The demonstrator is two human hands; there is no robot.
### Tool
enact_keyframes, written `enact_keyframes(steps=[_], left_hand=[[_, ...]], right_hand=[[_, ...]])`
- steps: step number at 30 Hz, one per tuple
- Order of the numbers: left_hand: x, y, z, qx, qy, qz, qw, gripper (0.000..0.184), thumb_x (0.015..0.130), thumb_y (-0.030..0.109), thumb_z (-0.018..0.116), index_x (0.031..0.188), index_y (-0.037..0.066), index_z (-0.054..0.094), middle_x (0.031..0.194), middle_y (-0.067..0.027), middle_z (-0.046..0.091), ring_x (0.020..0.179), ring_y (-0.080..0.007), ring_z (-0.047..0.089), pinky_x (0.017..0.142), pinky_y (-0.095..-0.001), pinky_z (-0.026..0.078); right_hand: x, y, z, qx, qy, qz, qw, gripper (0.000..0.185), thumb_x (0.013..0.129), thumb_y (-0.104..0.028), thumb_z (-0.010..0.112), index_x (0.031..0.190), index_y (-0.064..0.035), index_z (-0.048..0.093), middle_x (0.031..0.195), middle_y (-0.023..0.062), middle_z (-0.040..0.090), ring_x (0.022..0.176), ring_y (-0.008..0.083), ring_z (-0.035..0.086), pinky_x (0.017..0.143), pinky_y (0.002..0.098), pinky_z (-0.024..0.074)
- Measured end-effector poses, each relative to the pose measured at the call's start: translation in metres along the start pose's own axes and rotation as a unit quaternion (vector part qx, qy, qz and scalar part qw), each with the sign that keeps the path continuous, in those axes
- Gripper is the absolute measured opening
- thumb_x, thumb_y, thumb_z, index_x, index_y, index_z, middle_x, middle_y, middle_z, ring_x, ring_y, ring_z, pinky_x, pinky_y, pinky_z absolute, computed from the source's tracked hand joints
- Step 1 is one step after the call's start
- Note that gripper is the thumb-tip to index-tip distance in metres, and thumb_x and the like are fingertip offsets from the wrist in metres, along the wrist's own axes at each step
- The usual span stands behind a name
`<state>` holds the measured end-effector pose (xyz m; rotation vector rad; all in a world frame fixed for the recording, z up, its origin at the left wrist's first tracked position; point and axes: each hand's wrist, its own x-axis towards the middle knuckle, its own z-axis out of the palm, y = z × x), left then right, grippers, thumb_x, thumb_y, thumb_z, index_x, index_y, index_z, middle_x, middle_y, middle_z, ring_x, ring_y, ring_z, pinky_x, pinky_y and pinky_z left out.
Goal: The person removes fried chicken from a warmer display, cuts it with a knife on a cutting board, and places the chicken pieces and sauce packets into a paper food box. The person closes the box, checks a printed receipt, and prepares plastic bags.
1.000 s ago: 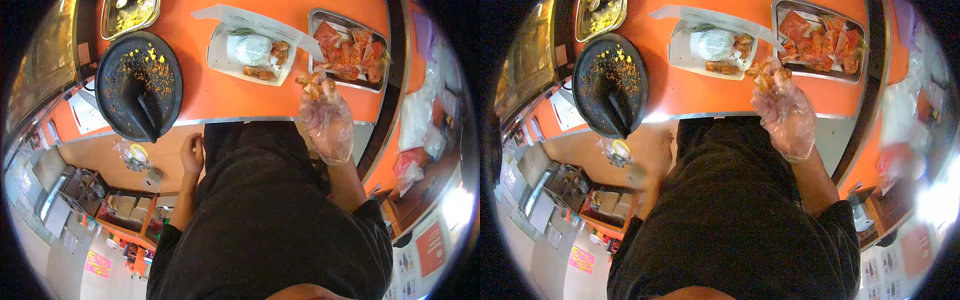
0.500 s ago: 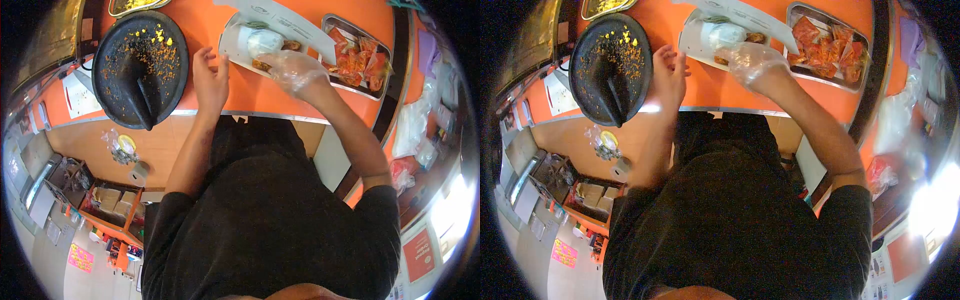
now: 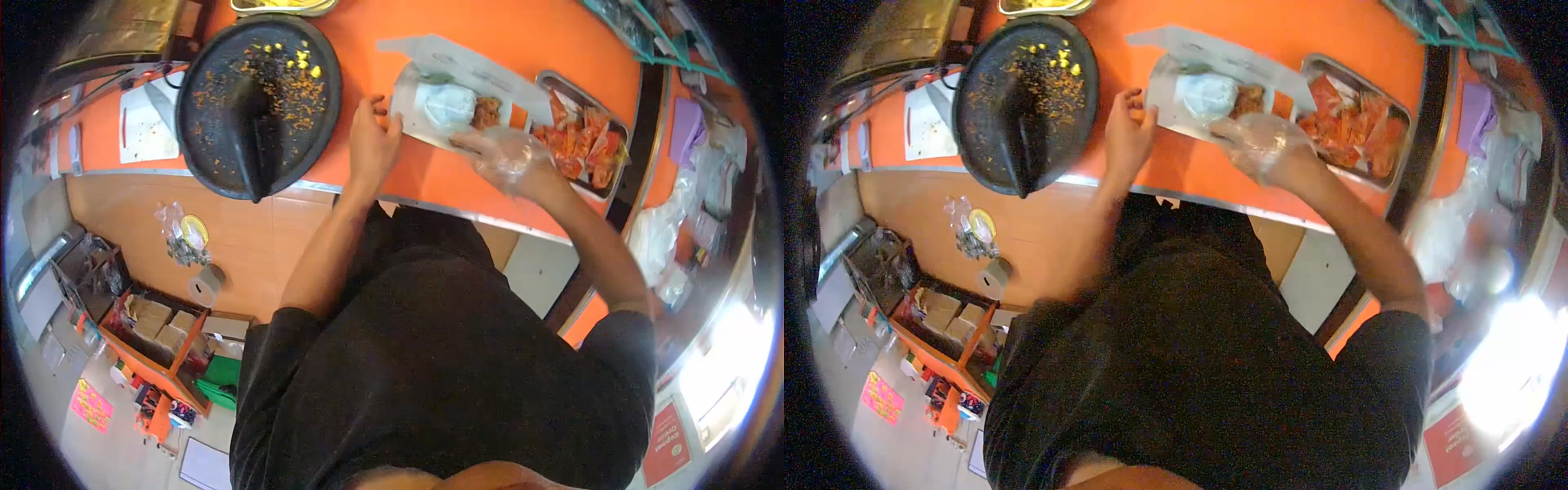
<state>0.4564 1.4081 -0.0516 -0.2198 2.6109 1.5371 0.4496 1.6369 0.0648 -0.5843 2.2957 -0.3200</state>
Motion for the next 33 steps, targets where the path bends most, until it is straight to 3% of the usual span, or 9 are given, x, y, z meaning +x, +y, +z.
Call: enact_keyframes(steps=[2, 4, 6, 8, 14, 18, 23, 27, 33], left_hand=[[-0.019, 0.022, -0.017, 0.018, 0.085, 0.066, 0.994, 0.030, 0.087, 0.010, 0.061, 0.113, -0.002, 0.054, 0.111, -0.0152, 0.058, 0.091, -0.0212, 0.060, 0.076, -0.0297, 0.050], [-0.037, 0.044, -0.043, -0.070, 0.037, 0.090, 0.993, 0.028, 0.091, 0.013, 0.060, 0.115, -0.001, 0.053, 0.118, -0.0124, 0.053, 0.093, -0.0187, 0.058, 0.075, -0.0266, 0.050], [-0.040, 0.041, -0.058, -0.159, -0.045, 0.140, 0.976, 0.027, 0.092, 0.012, 0.060, 0.115, 0.000, 0.052, 0.113, -0.0102, 0.056, 0.091, -0.0163, 0.059, 0.072, -0.0248, 0.051], [-0.039, 0.074, -0.107, -0.446, -0.232, -0.184, 0.845, 0.022, 0.092, 0.013, 0.060, 0.110, 0.001, 0.055, 0.105, -0.0087, 0.061, 0.085, -0.0145, 0.060, 0.072, -0.0245, 0.052], [-0.019, 0.003, -0.202, -0.344, -0.175, -0.044, 0.921, 0.014, 0.091, 0.016, 0.064, 0.091, 0.002, 0.061, 0.085, -0.0038, 0.064, 0.078, -0.0109, 0.060, 0.071, -0.0254, 0.050], [0.004, -0.033, -0.281, -0.278, -0.081, -0.023, 0.957, 0.017, 0.092, 0.017, 0.062, 0.087, 0.001, 0.062, 0.084, -0.0050, 0.064, 0.076, -0.0106, 0.058, 0.071, -0.0266, 0.048], [0.059, -0.108, -0.376, -0.236, 0.023, 0.046, 0.970, 0.025, 0.094, 0.019, 0.056, 0.110, 0.001, 0.059, 0.102, -0.0064, 0.062, 0.092, -0.0138, 0.059, 0.082, -0.0298, 0.048], [0.145, -0.081, -0.468, -0.455, 0.210, -0.023, 0.865, 0.038, 0.097, 0.024, 0.052, 0.128, 0.003, 0.049, 0.127, -0.0086, 0.051, 0.113, -0.0161, 0.049, 0.096, -0.0351, 0.041], [0.241, -0.021, -0.513, -0.087, 0.327, 0.288, 0.896, 0.028, 0.092, 0.013, 0.051, 0.113, -0.004, 0.055, 0.107, -0.0198, 0.060, 0.101, -0.0273, 0.058, 0.087, -0.0377, 0.044]], right_hand=[[-0.012, -0.021, -0.006, 0.123, 0.080, -0.014, 0.989, 0.045, 0.089, -0.033, 0.057, 0.129, -0.0145, 0.052, 0.110, 0.0162, 0.063, 0.095, 0.0261, 0.064, 0.078, 0.0400, 0.0521], [-0.023, -0.054, 0.002, 0.764, 0.123, 0.011, 0.634, 0.061, 0.092, -0.046, 0.053, 0.140, -0.0115, 0.040, 0.126, 0.0152, 0.054, 0.106, 0.0281, 0.059, 0.090, 0.0438, 0.0475], [-0.009, -0.073, 0.013, 0.897, -0.080, -0.102, 0.422, 0.067, 0.094, -0.048, 0.050, 0.143, -0.0075, 0.032, 0.138, 0.0163, 0.043, 0.120, 0.0335, 0.051, 0.096, 0.0500, 0.0444], [0.003, -0.109, 0.014, 0.898, -0.162, -0.140, 0.384, 0.068, 0.093, -0.050, 0.050, 0.144, -0.0083, 0.031, 0.140, 0.0178, 0.042, 0.122, 0.0357, 0.049, 0.099, 0.0508, 0.0421], [0.038, -0.199, -0.016, 0.878, -0.214, -0.163, 0.395, 0.062, 0.096, -0.046, 0.046, 0.142, -0.0069, 0.033, 0.141, 0.0161, 0.042, 0.125, 0.0371, 0.046, 0.099, 0.0501, 0.0419], [0.061, -0.244, -0.015, 0.764, -0.142, -0.153, 0.610, 0.062, 0.099, -0.043, 0.039, 0.147, -0.0067, 0.024, 0.146, 0.0134, 0.035, 0.132, 0.0293, 0.039, 0.106, 0.0492, 0.0357], [0.127, -0.340, -0.048, 0.793, -0.137, -0.221, 0.551, 0.071, 0.098, -0.054, 0.032, 0.152, -0.0173, 0.005, 0.155, 0.0102, 0.018, 0.140, 0.0273, 0.026, 0.110, 0.0519, 0.0267], [0.216, -0.410, -0.082, 0.773, 0.058, -0.240, 0.584, 0.071, 0.096, -0.058, 0.030, 0.152, -0.0244, 0.003, 0.154, 0.0111, 0.019, 0.139, 0.0290, 0.027, 0.109, 0.0538, 0.0284], [0.322, -0.479, -0.129, 0.581, 0.439, -0.384, 0.568, 0.064, 0.102, -0.031, 0.040, 0.152, -0.0110, 0.005, 0.154, 0.0157, 0.020, 0.140, 0.0257, 0.024, 0.112, 0.0372, 0.0232]])
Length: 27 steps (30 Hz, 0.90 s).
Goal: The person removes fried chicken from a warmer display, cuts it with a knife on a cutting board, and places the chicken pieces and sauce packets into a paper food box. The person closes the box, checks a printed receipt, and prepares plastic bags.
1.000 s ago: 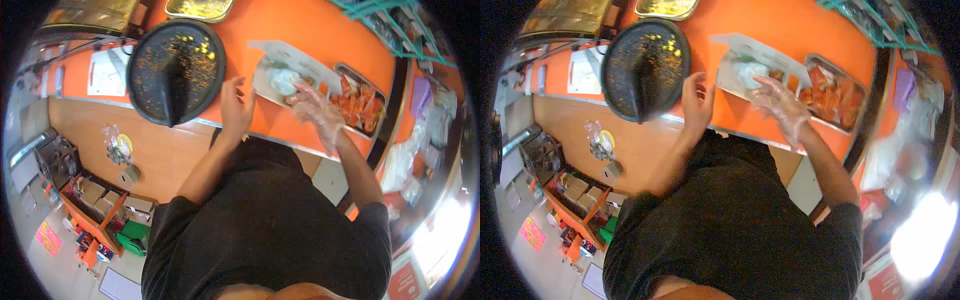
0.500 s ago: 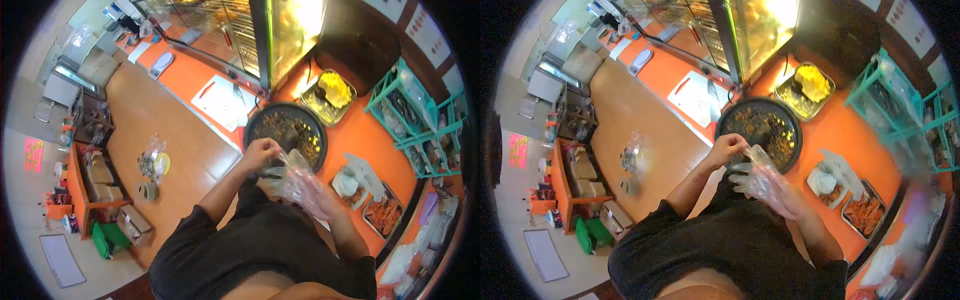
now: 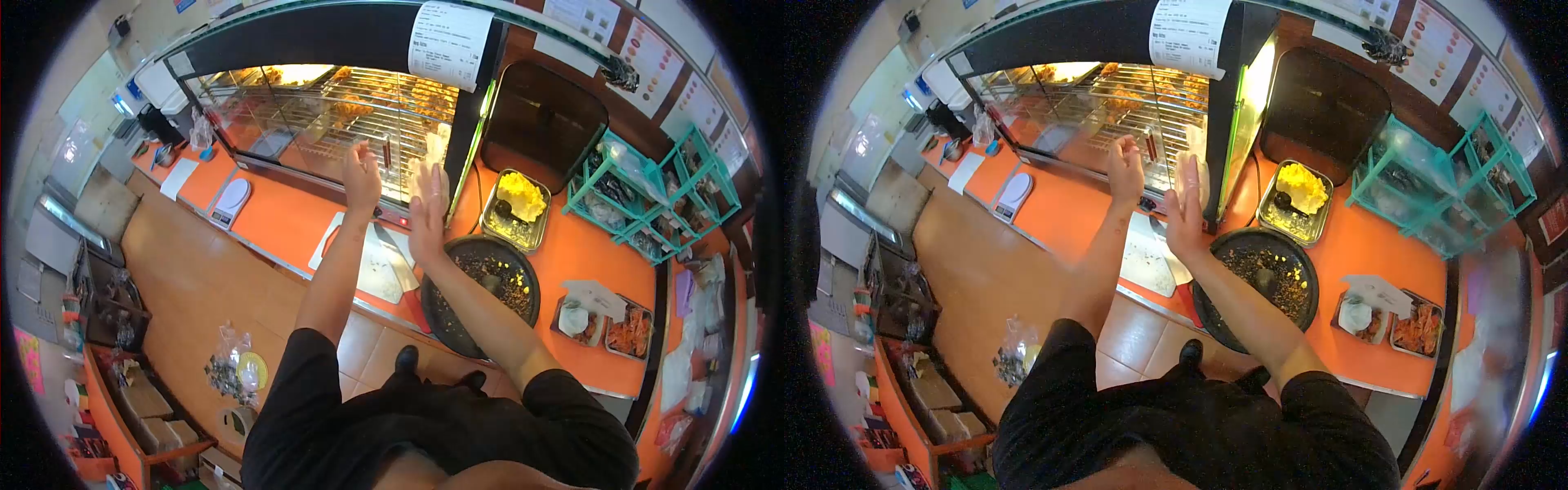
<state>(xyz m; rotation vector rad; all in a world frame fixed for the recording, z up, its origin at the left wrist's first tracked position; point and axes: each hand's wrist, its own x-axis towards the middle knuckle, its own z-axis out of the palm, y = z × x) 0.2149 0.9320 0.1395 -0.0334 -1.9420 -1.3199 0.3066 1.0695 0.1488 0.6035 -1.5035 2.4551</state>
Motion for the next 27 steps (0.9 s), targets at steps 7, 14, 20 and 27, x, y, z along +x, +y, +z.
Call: enact_keyframes(steps=[7, 14, 20, 27], left_hand=[[-0.005, 0.009, 0.001, -0.027, -0.084, 0.021, 0.996, 0.028, 0.093, 0.017, 0.044, 0.094, -0.003, 0.065, 0.084, -0.0205, 0.065, 0.074, -0.0346, 0.063, 0.071, -0.0415, 0.048], [-0.031, -0.003, 0.025, -0.156, -0.315, -0.079, 0.933, 0.058, 0.103, 0.038, 0.024, 0.107, -0.003, 0.065, 0.102, -0.0204, 0.067, 0.098, -0.0290, 0.063, 0.089, -0.0393, 0.045], [-0.074, 0.045, -0.002, -0.247, -0.156, -0.141, 0.946, 0.061, 0.102, 0.046, 0.028, 0.129, -0.005, 0.048, 0.127, -0.0171, 0.055, 0.116, -0.0238, 0.054, 0.099, -0.0394, 0.041], [-0.230, 0.095, -0.001, -0.128, -0.235, -0.091, 0.959, 0.036, 0.101, 0.024, 0.035, 0.097, -0.002, 0.060, 0.096, -0.0121, 0.061, 0.086, -0.0196, 0.059, 0.078, -0.0323, 0.048]], right_hand=[[0.039, 0.040, 0.012, -0.276, 0.065, -0.118, 0.952, 0.058, 0.097, -0.023, 0.046, 0.145, 0.0027, 0.026, 0.136, 0.0269, 0.044, 0.127, 0.0361, 0.043, 0.105, 0.0404, 0.0323], [-0.015, 0.027, -0.001, -0.378, 0.146, -0.189, 0.894, 0.040, 0.089, -0.008, 0.049, 0.127, 0.0012, 0.050, 0.112, 0.0190, 0.053, 0.105, 0.0349, 0.052, 0.092, 0.0412, 0.0404], [-0.138, -0.038, -0.144, -0.489, 0.162, -0.133, 0.847, 0.019, 0.086, -0.006, 0.059, 0.104, -0.0013, 0.058, 0.094, 0.0112, 0.062, 0.087, 0.0209, 0.061, 0.080, 0.0324, 0.0476], [-0.218, -0.126, -0.395, -0.768, 0.148, 0.147, 0.606, 0.027, 0.082, -0.007, 0.059, 0.108, -0.0095, 0.064, 0.107, 0.0146, 0.055, 0.105, 0.0339, 0.052, 0.089, 0.0435, 0.0446]])
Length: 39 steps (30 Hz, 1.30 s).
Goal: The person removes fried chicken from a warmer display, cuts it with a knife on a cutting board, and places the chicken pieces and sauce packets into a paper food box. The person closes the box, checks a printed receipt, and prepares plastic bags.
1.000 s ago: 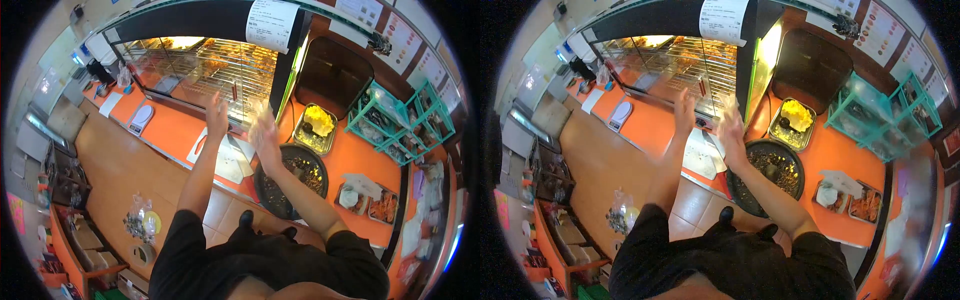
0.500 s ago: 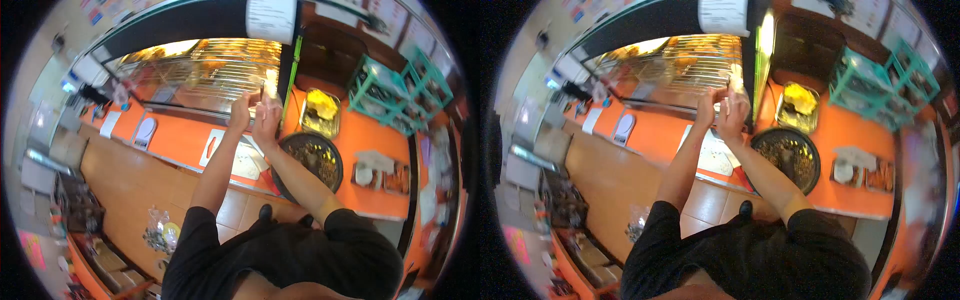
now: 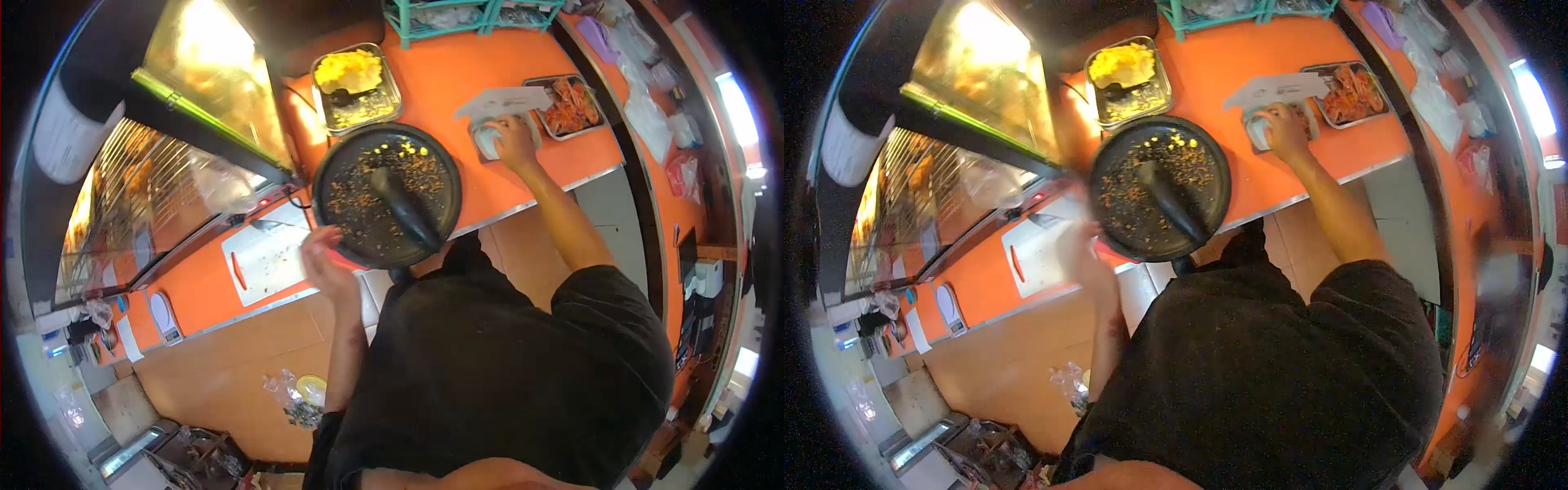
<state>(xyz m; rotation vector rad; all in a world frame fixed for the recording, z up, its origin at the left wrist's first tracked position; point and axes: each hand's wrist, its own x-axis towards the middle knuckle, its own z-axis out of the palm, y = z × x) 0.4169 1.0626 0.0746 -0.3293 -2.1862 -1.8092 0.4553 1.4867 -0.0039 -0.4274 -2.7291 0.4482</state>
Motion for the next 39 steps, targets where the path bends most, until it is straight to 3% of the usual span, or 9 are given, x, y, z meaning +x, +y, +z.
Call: enact_keyframes(steps=[4, 14, 16, 20, 24, 26, 31, 34, 39], left_hand=[[-0.005, 0.016, 0.111, -0.143, -0.100, -0.083, 0.981, 0.021, 0.098, 0.012, 0.045, 0.100, -0.003, 0.059, 0.095, -0.0100, 0.063, 0.084, -0.0148, 0.061, 0.075, -0.0272, 0.049], [-0.015, -0.012, 0.327, 0.009, -0.206, -0.138, 0.969, 0.017, 0.090, 0.003, 0.057, 0.106, 0.000, 0.057, 0.105, -0.0143, 0.061, 0.090, -0.0210, 0.063, 0.077, -0.0319, 0.051], [-0.017, -0.001, 0.357, 0.098, -0.238, 0.084, 0.963, 0.026, 0.085, 0.002, 0.059, 0.110, 0.000, 0.056, 0.113, -0.0188, 0.058, 0.103, -0.0309, 0.059, 0.088, -0.0389, 0.047], [-0.016, -0.008, 0.399, 0.297, -0.318, 0.178, 0.883, 0.038, 0.081, 0.005, 0.060, 0.118, 0.002, 0.053, 0.122, -0.0196, 0.056, 0.110, -0.0376, 0.055, 0.094, -0.0440, 0.045], [-0.002, -0.026, 0.417, 0.281, -0.422, 0.108, 0.855, 0.033, 0.079, 0.007, 0.059, 0.113, 0.006, 0.059, 0.107, -0.0183, 0.064, 0.101, -0.0354, 0.059, 0.087, -0.0441, 0.047], [0.003, -0.020, 0.424, 0.349, -0.438, 0.110, 0.821, 0.029, 0.080, 0.010, 0.056, 0.109, 0.006, 0.062, 0.104, -0.0152, 0.066, 0.097, -0.0321, 0.061, 0.084, -0.0449, 0.048], [0.005, -0.001, 0.444, 0.494, -0.440, 0.077, 0.746, 0.019, 0.081, 0.011, 0.050, 0.091, 0.007, 0.066, 0.090, -0.0117, 0.069, 0.087, -0.0300, 0.064, 0.077, -0.0451, 0.049], [0.004, 0.005, 0.455, 0.560, -0.440, 0.072, 0.698, 0.015, 0.080, 0.012, 0.052, 0.085, 0.007, 0.065, 0.083, -0.0110, 0.068, 0.083, -0.0288, 0.064, 0.073, -0.0450, 0.048], [-0.004, 0.021, 0.456, 0.526, -0.406, 0.075, 0.744, 0.018, 0.079, 0.013, 0.058, 0.095, 0.006, 0.061, 0.092, -0.0115, 0.066, 0.086, -0.0294, 0.063, 0.072, -0.0456, 0.046]], right_hand=[[0.034, 0.014, -0.003, -0.026, -0.126, -0.137, 0.982, 0.025, 0.084, -0.016, 0.062, 0.108, -0.0106, 0.065, 0.108, 0.0130, 0.057, 0.108, 0.0331, 0.052, 0.092, 0.0432, 0.0438], [0.036, 0.110, -0.002, 0.146, -0.027, -0.060, 0.987, 0.018, 0.088, -0.020, 0.055, 0.096, -0.0054, 0.060, 0.096, 0.0117, 0.062, 0.093, 0.0369, 0.058, 0.080, 0.0458, 0.0479], [0.043, 0.115, -0.008, 0.145, -0.141, -0.038, 0.979, 0.018, 0.089, -0.021, 0.053, 0.095, -0.0050, 0.059, 0.096, 0.0147, 0.062, 0.092, 0.0377, 0.059, 0.080, 0.0470, 0.0471], [0.053, 0.118, -0.017, 0.168, -0.163, -0.096, 0.967, 0.019, 0.084, -0.014, 0.054, 0.099, -0.0047, 0.060, 0.099, 0.0188, 0.063, 0.099, 0.0370, 0.059, 0.084, 0.0476, 0.0461], [0.049, 0.151, -0.062, 0.278, -0.128, -0.120, 0.944, 0.021, 0.084, -0.013, 0.059, 0.104, -0.0101, 0.060, 0.091, 0.0153, 0.063, 0.086, 0.0335, 0.062, 0.073, 0.0432, 0.0492], [0.069, 0.169, -0.129, 0.367, -0.279, -0.122, 0.879, 0.014, 0.088, -0.016, 0.058, 0.099, -0.0073, 0.063, 0.088, 0.0122, 0.066, 0.080, 0.0264, 0.066, 0.071, 0.0367, 0.0509], [0.202, 0.281, -0.121, 0.363, 0.061, 0.067, 0.927, 0.016, 0.091, -0.018, 0.058, 0.096, -0.0034, 0.062, 0.076, 0.0092, 0.063, 0.069, 0.0126, 0.060, 0.064, 0.0272, 0.0471], [0.313, 0.353, -0.082, 0.224, 0.225, 0.056, 0.947, 0.023, 0.093, -0.025, 0.056, 0.099, -0.0041, 0.063, 0.083, 0.0117, 0.067, 0.075, 0.0291, 0.065, 0.070, 0.0377, 0.0490], [0.418, 0.346, -0.070, -0.031, 0.209, -0.004, 0.977, 0.034, 0.089, -0.039, 0.058, 0.099, -0.0078, 0.068, 0.085, 0.0135, 0.068, 0.085, 0.0331, 0.065, 0.084, 0.0556, 0.0414]])
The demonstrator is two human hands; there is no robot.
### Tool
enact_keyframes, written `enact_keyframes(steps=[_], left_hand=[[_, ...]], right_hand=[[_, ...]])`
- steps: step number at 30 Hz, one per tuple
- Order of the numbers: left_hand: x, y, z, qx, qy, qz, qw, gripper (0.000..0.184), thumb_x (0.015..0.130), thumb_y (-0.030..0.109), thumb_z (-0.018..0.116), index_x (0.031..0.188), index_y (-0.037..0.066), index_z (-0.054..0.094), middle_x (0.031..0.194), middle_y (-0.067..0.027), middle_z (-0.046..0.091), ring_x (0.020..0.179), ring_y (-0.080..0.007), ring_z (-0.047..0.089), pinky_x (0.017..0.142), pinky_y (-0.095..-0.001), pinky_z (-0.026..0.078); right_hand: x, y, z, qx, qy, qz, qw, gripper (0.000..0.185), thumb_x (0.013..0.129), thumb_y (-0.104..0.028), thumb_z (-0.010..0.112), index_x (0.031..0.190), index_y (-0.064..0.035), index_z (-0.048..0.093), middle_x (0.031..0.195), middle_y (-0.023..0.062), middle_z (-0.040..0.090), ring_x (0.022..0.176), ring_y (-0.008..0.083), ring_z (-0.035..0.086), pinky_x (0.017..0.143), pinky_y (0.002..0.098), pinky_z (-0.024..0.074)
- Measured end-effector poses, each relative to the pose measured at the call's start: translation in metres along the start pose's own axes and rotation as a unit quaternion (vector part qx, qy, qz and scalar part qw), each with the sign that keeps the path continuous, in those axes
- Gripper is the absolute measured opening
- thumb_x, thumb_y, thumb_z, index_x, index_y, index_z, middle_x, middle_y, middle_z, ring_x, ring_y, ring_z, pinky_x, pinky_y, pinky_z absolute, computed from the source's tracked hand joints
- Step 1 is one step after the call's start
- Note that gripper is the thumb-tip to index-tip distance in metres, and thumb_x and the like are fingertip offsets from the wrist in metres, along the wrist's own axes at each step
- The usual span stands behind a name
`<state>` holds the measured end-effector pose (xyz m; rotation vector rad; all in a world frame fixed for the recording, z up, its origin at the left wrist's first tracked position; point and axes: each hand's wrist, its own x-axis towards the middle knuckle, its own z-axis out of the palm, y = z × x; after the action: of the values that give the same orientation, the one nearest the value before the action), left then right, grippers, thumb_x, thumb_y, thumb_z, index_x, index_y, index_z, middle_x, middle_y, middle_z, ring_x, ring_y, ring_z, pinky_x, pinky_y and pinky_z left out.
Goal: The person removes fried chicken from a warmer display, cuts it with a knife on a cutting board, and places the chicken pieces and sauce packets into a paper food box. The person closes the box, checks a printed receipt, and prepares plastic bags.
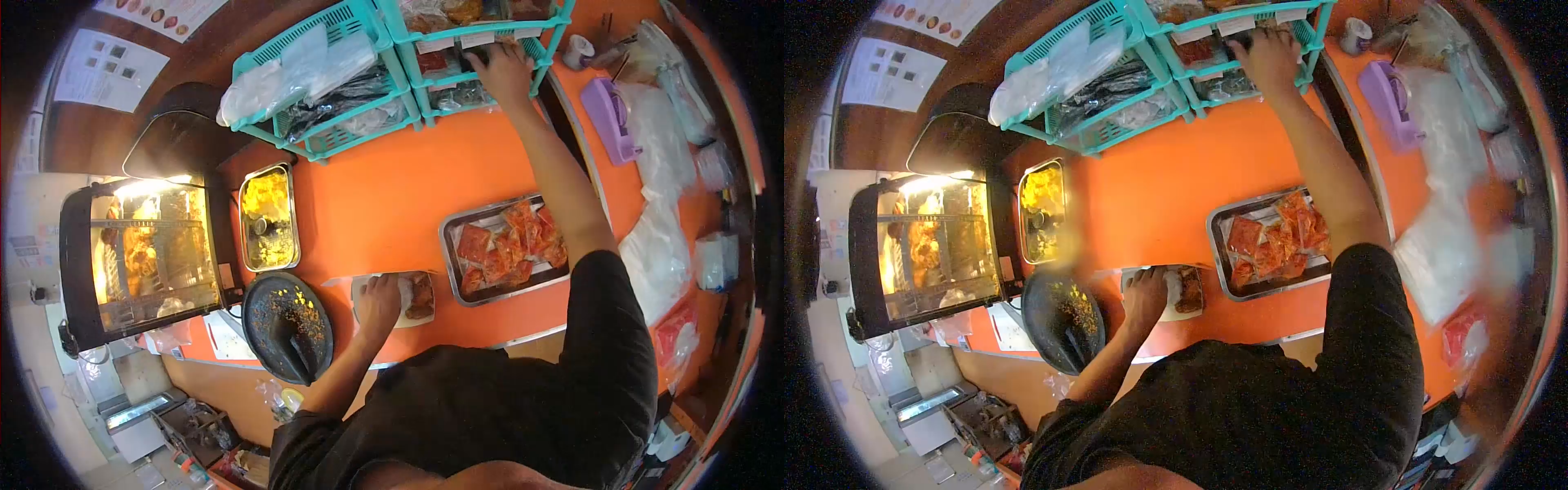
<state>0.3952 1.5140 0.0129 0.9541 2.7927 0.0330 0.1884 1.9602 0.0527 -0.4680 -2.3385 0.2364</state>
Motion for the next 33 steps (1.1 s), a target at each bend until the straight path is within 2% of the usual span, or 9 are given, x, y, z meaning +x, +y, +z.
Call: enact_keyframes(steps=[4, 8, 11, 15, 19, 23, 26, 27, 33], left_hand=[[-0.017, 0.011, 0.000, -0.071, 0.099, -0.042, 0.992, 0.042, 0.079, 0.021, 0.064, 0.116, 0.004, 0.054, 0.115, -0.0161, 0.058, 0.111, -0.0351, 0.052, 0.092, -0.0482, 0.040], [-0.031, 0.011, 0.012, -0.113, 0.124, -0.114, 0.979, 0.058, 0.078, 0.026, 0.068, 0.126, 0.001, 0.046, 0.130, -0.0220, 0.045, 0.122, -0.0415, 0.041, 0.098, -0.0515, 0.035], [-0.035, 0.008, 0.021, -0.140, 0.156, -0.129, 0.969, 0.066, 0.076, 0.026, 0.071, 0.129, 0.000, 0.043, 0.132, -0.0250, 0.041, 0.125, -0.0448, 0.036, 0.104, -0.0540, 0.030], [-0.033, 0.009, 0.021, -0.161, 0.170, -0.142, 0.962, 0.071, 0.072, 0.024, 0.075, 0.130, -0.001, 0.042, 0.132, -0.0255, 0.041, 0.126, -0.0446, 0.035, 0.103, -0.0547, 0.031], [-0.028, 0.012, 0.022, -0.193, 0.180, -0.162, 0.951, 0.077, 0.069, 0.021, 0.078, 0.132, -0.002, 0.040, 0.135, -0.0266, 0.039, 0.127, -0.0450, 0.034, 0.104, -0.0545, 0.031], [-0.035, 0.016, 0.034, -0.221, 0.179, -0.202, 0.937, 0.088, 0.067, 0.021, 0.079, 0.137, -0.002, 0.031, 0.135, -0.0279, 0.037, 0.127, -0.0439, 0.033, 0.104, -0.0517, 0.030], [-0.033, 0.015, 0.038, -0.240, 0.206, -0.229, 0.920, 0.089, 0.068, 0.020, 0.079, 0.136, -0.005, 0.028, 0.135, -0.0295, 0.036, 0.126, -0.0454, 0.033, 0.105, -0.0522, 0.029], [-0.034, 0.014, 0.040, -0.257, 0.225, -0.223, 0.913, 0.089, 0.068, 0.020, 0.078, 0.136, -0.007, 0.028, 0.136, -0.0309, 0.034, 0.126, -0.0469, 0.034, 0.105, -0.0528, 0.029], [-0.038, 0.015, 0.060, -0.318, 0.276, -0.208, 0.883, 0.089, 0.066, 0.010, 0.076, 0.137, -0.007, 0.024, 0.133, -0.0306, 0.034, 0.124, -0.0467, 0.035, 0.106, -0.0513, 0.029]], right_hand=[[0.020, -0.016, 0.025, -0.119, -0.140, 0.012, 0.983, 0.050, 0.087, -0.053, 0.054, 0.083, -0.0068, 0.072, 0.083, 0.0159, 0.069, 0.083, 0.0336, 0.066, 0.083, 0.0659, 0.0359], [0.023, 0.010, 0.045, -0.082, -0.088, 0.025, 0.992, 0.050, 0.090, -0.048, 0.051, 0.075, -0.0048, 0.071, 0.083, 0.0186, 0.068, 0.079, 0.0355, 0.066, 0.082, 0.0622, 0.0412], [0.021, 0.033, 0.037, -0.064, -0.176, 0.036, 0.982, 0.043, 0.091, -0.043, 0.051, 0.104, -0.0063, 0.068, 0.089, 0.0201, 0.067, 0.084, 0.0394, 0.064, 0.078, 0.0483, 0.0509], [0.020, 0.061, 0.037, 0.061, 0.025, -0.107, 0.992, 0.040, 0.095, -0.037, 0.042, 0.107, -0.0077, 0.067, 0.101, 0.0239, 0.065, 0.090, 0.0425, 0.061, 0.081, 0.0506, 0.0487], [-0.002, 0.036, -0.023, 0.082, 0.006, 0.185, 0.979, 0.036, 0.098, -0.027, 0.041, 0.106, -0.0005, 0.063, 0.095, 0.0219, 0.065, 0.090, 0.0371, 0.063, 0.076, 0.0456, 0.0516], [-0.080, -0.016, -0.080, 0.638, 0.015, 0.319, 0.701, 0.023, 0.095, -0.017, 0.052, 0.113, -0.0041, 0.057, 0.095, 0.0065, 0.061, 0.082, 0.0218, 0.063, 0.065, 0.0330, 0.0546], [-0.160, -0.126, -0.163, 0.615, -0.103, 0.213, 0.753, 0.020, 0.089, -0.012, 0.064, 0.105, -0.0025, 0.059, 0.093, 0.0049, 0.061, 0.080, 0.0143, 0.062, 0.067, 0.0285, 0.0536], [-0.214, -0.110, -0.149, 0.444, -0.197, 0.207, 0.849, 0.016, 0.091, -0.015, 0.060, 0.101, -0.0038, 0.066, 0.090, 0.0060, 0.066, 0.078, 0.0138, 0.062, 0.071, 0.0278, 0.0506], [-0.321, -0.215, -0.152, 0.408, -0.329, -0.009, 0.852, 0.018, 0.082, -0.007, 0.064, 0.100, -0.0090, 0.068, 0.102, 0.0091, 0.068, 0.094, 0.0237, 0.066, 0.083, 0.0326, 0.0519]])
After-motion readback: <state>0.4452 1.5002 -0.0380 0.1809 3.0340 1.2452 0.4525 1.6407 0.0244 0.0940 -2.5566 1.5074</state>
